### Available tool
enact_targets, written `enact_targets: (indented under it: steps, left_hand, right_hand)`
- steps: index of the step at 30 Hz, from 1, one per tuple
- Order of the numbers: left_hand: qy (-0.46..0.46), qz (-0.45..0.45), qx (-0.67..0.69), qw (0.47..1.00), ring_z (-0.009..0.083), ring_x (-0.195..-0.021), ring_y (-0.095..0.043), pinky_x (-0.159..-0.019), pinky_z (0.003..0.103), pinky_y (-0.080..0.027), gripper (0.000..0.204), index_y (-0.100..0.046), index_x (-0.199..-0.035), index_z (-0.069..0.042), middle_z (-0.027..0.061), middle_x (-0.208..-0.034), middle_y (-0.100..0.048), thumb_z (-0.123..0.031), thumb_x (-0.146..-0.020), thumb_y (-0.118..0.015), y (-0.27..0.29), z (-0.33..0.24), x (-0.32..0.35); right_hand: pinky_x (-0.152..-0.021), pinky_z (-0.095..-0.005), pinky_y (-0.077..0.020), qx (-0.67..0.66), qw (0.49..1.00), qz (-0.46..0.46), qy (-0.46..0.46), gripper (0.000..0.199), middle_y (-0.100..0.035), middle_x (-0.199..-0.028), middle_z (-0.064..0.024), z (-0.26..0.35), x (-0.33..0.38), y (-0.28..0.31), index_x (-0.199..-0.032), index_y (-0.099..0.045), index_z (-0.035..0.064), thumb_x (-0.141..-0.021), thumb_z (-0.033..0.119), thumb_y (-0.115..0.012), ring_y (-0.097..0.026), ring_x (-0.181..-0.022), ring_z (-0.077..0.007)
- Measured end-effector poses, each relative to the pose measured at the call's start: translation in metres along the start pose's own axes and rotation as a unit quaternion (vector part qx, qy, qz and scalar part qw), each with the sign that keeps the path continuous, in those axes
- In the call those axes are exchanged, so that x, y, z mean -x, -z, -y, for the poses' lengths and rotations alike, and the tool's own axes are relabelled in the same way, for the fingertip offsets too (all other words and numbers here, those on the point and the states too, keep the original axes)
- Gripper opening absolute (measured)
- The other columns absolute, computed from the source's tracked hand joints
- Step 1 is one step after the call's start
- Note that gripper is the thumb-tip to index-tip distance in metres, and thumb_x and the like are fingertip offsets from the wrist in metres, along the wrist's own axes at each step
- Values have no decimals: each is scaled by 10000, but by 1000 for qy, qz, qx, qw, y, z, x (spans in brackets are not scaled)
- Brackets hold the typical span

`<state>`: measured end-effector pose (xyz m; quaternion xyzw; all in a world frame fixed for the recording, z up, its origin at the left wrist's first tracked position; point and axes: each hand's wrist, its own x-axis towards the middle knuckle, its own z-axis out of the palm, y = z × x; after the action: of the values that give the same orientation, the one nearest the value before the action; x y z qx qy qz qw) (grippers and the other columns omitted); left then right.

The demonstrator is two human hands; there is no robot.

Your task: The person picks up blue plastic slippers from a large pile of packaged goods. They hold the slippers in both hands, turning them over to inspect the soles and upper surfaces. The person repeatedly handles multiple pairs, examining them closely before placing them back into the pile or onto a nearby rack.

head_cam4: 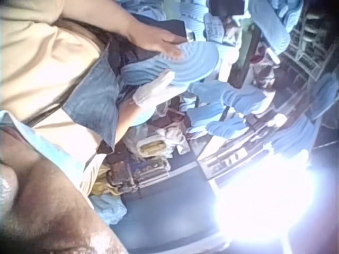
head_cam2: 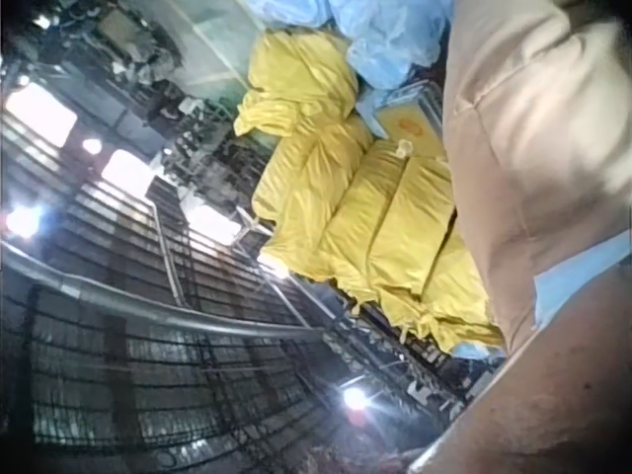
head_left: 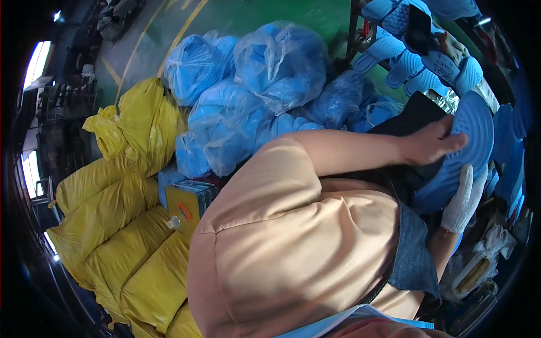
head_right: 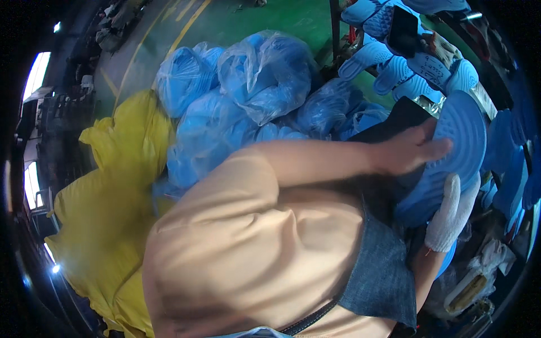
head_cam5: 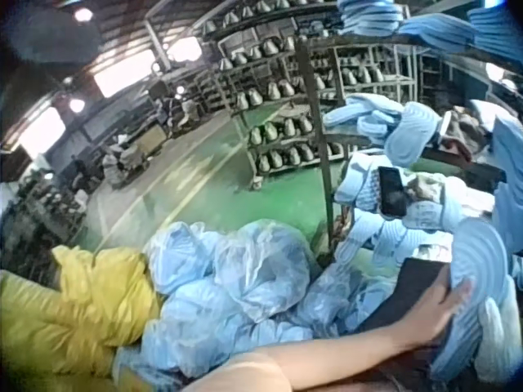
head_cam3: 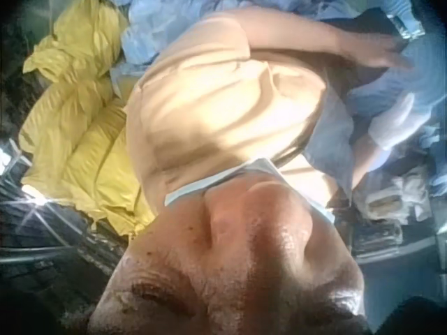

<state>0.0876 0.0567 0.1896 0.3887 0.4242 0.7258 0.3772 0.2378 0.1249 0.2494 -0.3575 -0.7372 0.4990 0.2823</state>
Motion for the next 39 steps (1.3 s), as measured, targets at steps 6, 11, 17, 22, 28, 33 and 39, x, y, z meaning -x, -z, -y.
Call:
enact_targets:
  steps: [6,11,17,22,28,33,39]
  left_hand:
    - [100,-84,-308,942,142,-791,-607,-745,302,-491,324,-625,-965,-32,65,-864,-646,-349,-947,-561,155,-4,66]
    - [164,-358,-507,767,381,-816,-643,-727,446,-492,311,-675,-875,-16,190,-854,-671,-299,-901,-550,288,6,186]
    - [236,-496,-686,478,410,-920,-601,-784,504,-467,230,-649,-907,-25,211,-919,-653,-217,-883,-525,364,-29,331]
    - [438,-463,-665,389,415,-985,-594,-839,507,-466,186,-628,-883,-16,230,-1053,-632,-150,-850,-502,390,-23,420]
    - [304,-735,-526,302,381,-838,-646,-716,480,-516,239,-596,-1039,8,245,-998,-632,-129,-855,-526,404,-6,469]
    - [313,-734,-118,591,254,-538,-595,-475,403,-478,291,-531,-1081,22,168,-828,-641,-139,-850,-603,406,11,479]
    - [97,-831,-181,517,314,-712,-640,-662,401,-522,328,-541,-1124,20,151,-873,-656,-170,-869,-615,454,21,452]
  right_hand:
    - [-1037,-319,-323,101,993,-25,61,599,-491,-1339,-151,-26,-2,43,-1402,-372,-73,-961,305,-518,-454,-1213,-224]
    - [-1047,-352,-341,-48,988,-132,-69,598,-475,-1363,-180,-16,-2,45,-1389,-401,-73,-964,331,-523,-452,-1235,-257]
    - [-1005,-344,-400,4,995,-86,-40,691,-502,-1328,-171,-21,-11,45,-1391,-388,-68,-924,391,-612,-503,-1179,-241]
    - [-1027,-356,-366,-38,995,-63,-75,639,-494,-1339,-173,-15,-13,32,-1393,-399,-61,-942,355,-574,-480,-1205,-244]
    - [-1036,-364,-346,-35,992,-84,-87,615,-485,-1349,-173,-7,-8,22,-1389,-407,-64,-946,335,-562,-468,-1213,-250]
    - [-1040,-360,-341,-41,994,-62,-77,611,-481,-1352,-176,-2,-3,19,-1384,-409,-70,-947,330,-561,-466,-1213,-249]
    - [-1048,-355,-332,-36,997,-42,-61,618,-479,-1352,-177,-10,-2,33,-1387,-399,-74,-951,335,-556,-468,-1210,-252]
